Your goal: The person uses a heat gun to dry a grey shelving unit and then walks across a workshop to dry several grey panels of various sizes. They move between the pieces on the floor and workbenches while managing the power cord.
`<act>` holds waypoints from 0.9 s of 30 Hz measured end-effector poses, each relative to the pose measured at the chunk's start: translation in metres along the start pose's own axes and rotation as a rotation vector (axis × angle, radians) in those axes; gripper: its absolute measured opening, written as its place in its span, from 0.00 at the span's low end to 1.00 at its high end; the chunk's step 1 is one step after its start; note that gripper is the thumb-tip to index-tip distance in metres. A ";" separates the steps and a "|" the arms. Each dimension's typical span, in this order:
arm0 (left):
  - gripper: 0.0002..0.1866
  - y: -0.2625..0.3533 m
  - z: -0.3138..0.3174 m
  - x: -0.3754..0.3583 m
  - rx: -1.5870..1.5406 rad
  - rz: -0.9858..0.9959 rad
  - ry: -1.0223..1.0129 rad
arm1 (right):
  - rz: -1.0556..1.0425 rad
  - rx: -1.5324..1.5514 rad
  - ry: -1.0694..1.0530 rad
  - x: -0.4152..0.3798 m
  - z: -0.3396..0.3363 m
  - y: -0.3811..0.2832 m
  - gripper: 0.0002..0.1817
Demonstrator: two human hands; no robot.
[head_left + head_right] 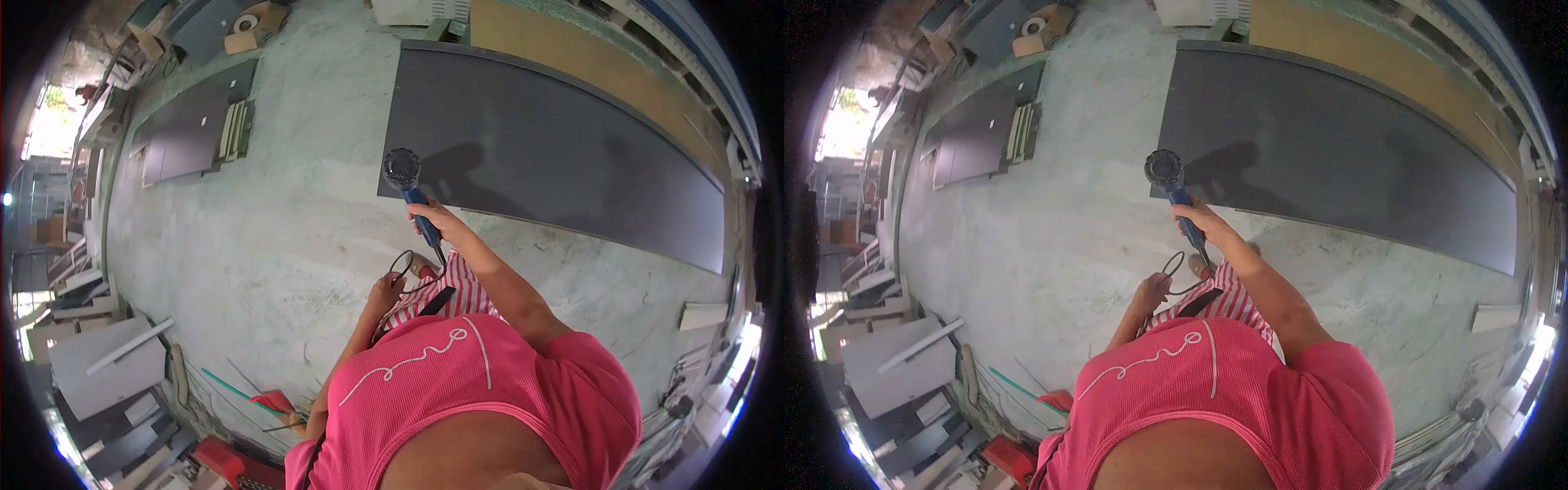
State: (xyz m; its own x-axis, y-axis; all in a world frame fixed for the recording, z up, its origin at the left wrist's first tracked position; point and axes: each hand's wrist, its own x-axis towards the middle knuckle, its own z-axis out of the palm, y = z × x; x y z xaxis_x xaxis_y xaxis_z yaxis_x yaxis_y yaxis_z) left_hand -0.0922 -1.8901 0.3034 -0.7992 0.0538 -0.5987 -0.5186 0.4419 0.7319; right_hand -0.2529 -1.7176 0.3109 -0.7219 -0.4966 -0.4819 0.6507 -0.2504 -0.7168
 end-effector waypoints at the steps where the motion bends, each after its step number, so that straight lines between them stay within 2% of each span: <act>1: 0.17 0.002 0.001 0.001 0.013 0.003 -0.012 | -0.009 -0.007 0.020 0.001 -0.002 -0.001 0.20; 5: 0.16 0.019 0.003 0.005 0.030 0.019 -0.011 | 0.058 -0.026 0.018 0.007 -0.010 -0.006 0.19; 9: 0.16 0.011 0.008 0.011 0.061 0.034 -0.052 | 0.018 0.019 0.030 -0.002 -0.014 -0.003 0.17; 11: 0.16 0.009 0.015 0.018 0.002 -0.059 -0.040 | 0.031 0.029 0.003 0.001 -0.021 0.004 0.19; 13: 0.17 0.013 0.018 0.018 0.017 -0.069 -0.078 | 0.076 0.030 -0.002 0.007 -0.030 0.016 0.20; 17: 0.20 0.023 0.016 0.013 0.050 -0.116 -0.082 | -0.013 0.060 0.019 -0.013 -0.026 0.005 0.24; 19: 0.21 0.013 0.013 0.013 0.031 -0.085 -0.093 | -0.002 0.086 0.020 -0.016 -0.022 0.004 0.25; 22: 0.20 0.007 0.012 0.020 0.185 0.040 -0.160 | -0.014 0.100 0.010 -0.018 -0.024 0.007 0.28; 24: 0.20 0.003 0.011 0.020 0.002 -0.060 -0.112 | 0.037 0.105 0.000 -0.011 -0.029 0.018 0.30; 27: 0.19 0.025 0.009 0.014 -0.017 -0.115 -0.121 | 0.024 0.070 0.040 -0.018 -0.027 0.014 0.30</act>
State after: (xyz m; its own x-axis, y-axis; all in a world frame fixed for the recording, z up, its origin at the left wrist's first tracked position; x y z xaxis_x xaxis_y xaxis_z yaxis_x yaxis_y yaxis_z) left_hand -0.1134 -1.8703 0.3101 -0.6924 0.1118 -0.7128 -0.6103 0.4361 0.6613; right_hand -0.2367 -1.6900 0.2961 -0.7140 -0.4695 -0.5194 0.6817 -0.2970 -0.6686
